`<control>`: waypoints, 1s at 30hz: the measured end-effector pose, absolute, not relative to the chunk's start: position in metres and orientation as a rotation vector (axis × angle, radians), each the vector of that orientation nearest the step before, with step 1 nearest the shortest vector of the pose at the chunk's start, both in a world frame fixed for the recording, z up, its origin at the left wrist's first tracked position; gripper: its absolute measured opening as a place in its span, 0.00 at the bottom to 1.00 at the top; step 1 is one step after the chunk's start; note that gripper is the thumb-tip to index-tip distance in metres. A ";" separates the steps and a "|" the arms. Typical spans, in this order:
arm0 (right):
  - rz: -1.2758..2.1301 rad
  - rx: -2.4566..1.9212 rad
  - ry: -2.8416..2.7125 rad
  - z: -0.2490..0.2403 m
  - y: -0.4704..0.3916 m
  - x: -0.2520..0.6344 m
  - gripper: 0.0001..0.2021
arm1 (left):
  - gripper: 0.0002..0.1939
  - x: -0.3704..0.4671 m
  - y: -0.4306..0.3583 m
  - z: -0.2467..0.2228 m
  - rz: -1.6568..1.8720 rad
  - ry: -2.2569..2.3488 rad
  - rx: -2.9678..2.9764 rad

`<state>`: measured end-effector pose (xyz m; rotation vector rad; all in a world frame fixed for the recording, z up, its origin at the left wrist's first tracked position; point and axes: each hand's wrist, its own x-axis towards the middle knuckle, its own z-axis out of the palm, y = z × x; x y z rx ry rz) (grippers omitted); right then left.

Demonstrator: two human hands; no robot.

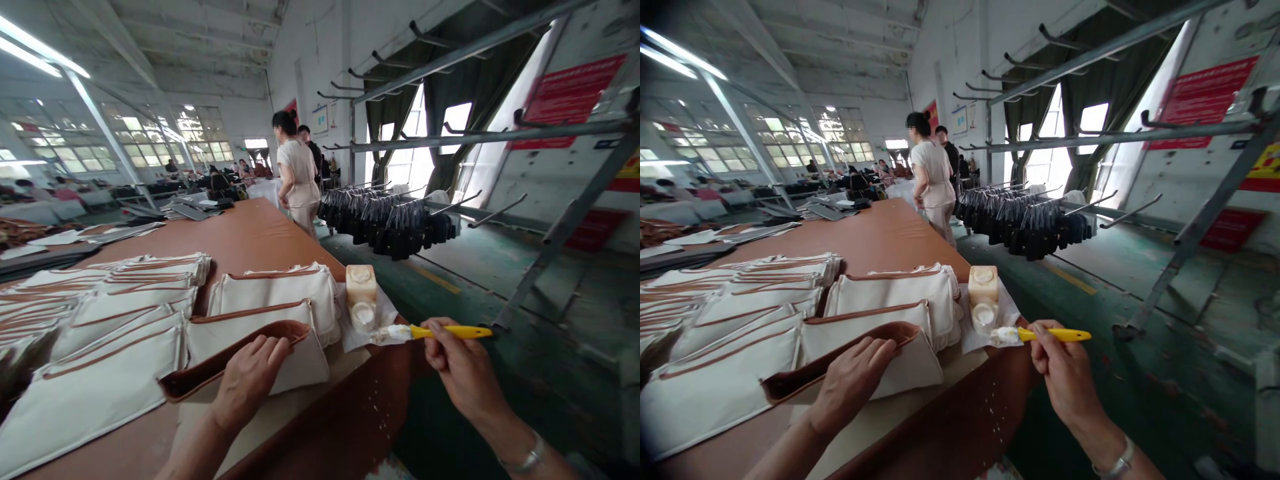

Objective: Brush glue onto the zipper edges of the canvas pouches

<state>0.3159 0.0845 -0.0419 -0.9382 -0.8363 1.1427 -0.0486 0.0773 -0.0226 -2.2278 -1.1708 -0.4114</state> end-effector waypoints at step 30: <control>0.580 -1.051 -1.791 -0.109 0.162 0.311 0.11 | 0.15 -0.031 0.090 0.007 -0.766 -2.099 -2.465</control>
